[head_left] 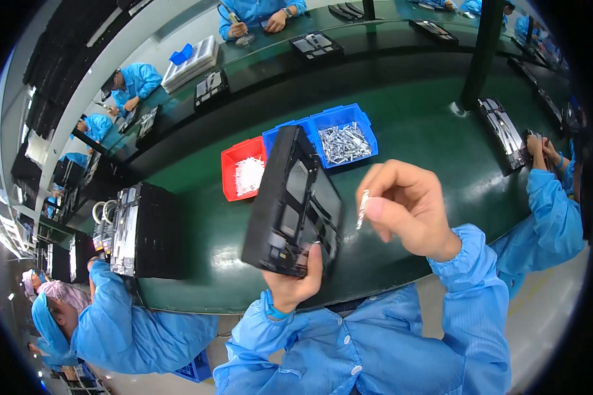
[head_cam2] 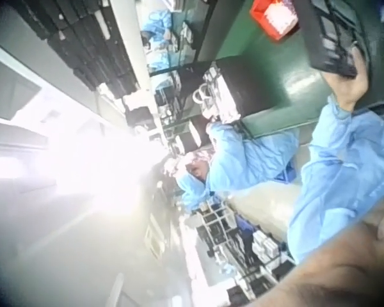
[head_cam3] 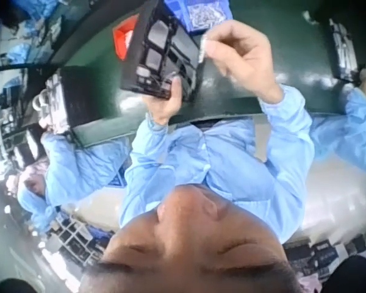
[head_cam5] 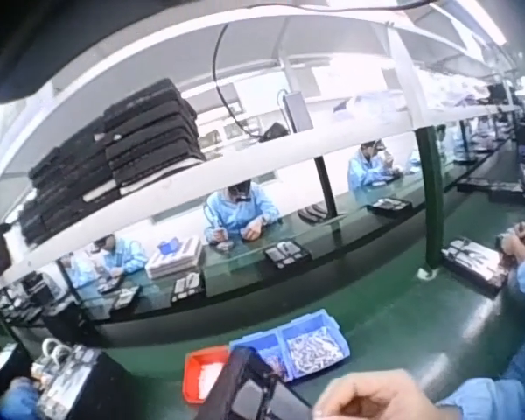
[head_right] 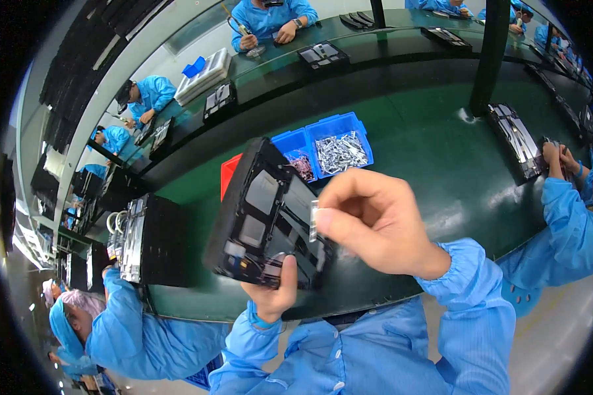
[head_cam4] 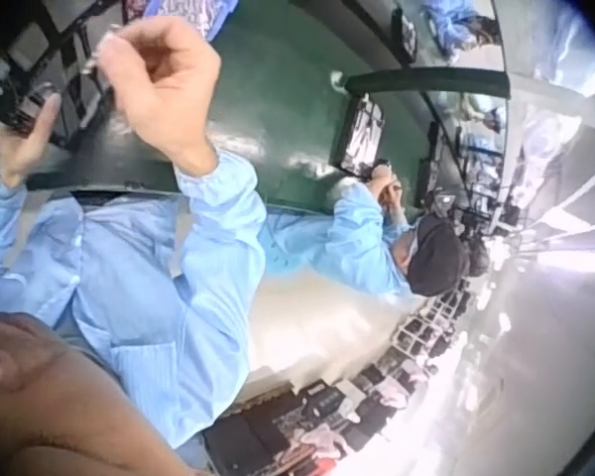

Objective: The person assembles tablets by taking tape strips from bins, applying and pressing them onto tablet components by hand, and securing the edges before placing each tablet on the assembly line.

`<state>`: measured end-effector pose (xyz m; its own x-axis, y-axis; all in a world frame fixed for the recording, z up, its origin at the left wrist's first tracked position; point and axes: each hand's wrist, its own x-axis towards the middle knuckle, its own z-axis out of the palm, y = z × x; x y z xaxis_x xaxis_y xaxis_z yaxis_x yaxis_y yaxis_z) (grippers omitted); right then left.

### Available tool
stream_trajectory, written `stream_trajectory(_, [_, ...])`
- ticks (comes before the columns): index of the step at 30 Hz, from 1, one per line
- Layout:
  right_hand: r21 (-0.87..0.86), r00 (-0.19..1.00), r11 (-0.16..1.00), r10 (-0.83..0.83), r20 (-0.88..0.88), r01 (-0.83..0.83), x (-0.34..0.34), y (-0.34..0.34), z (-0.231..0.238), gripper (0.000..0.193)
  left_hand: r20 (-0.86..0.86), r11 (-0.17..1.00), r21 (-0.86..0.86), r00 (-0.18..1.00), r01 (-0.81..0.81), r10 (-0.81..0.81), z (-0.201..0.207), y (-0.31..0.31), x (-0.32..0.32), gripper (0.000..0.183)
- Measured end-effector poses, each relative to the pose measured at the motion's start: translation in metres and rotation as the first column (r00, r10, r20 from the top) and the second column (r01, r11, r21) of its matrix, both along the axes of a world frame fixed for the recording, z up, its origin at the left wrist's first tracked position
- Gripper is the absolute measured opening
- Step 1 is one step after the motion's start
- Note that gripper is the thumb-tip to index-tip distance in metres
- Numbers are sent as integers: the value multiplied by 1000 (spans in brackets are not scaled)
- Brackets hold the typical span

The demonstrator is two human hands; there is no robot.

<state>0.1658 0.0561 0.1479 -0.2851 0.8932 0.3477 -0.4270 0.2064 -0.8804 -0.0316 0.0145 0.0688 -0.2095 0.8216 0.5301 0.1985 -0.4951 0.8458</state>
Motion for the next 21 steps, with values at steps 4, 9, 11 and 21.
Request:
stream_trajectory(4, [-42, 978, 978, 199, -64, -202, -26, 0, 3, 5, -510, 933, 358, 831, -32, 225, -26, 19, -11, 12])
stream_trajectory(9, [-94, 963, 960, 257, -81, -264, -44, -8, -9, 4, -398, 932, 362, 900, -23, 177, -46, 23, -16, 11])
stream_trajectory(11, [-68, 964, 964, 251, -87, -257, -45, -7, -11, 5, -427, 967, 254, 894, -29, 139, -44, 20, -16, 12])
stream_trajectory(21, [-48, 969, 969, 241, -57, -244, -44, -6, -10, 5, -445, 958, 285, 884, -13, 145, -47, 19, -18, 13])
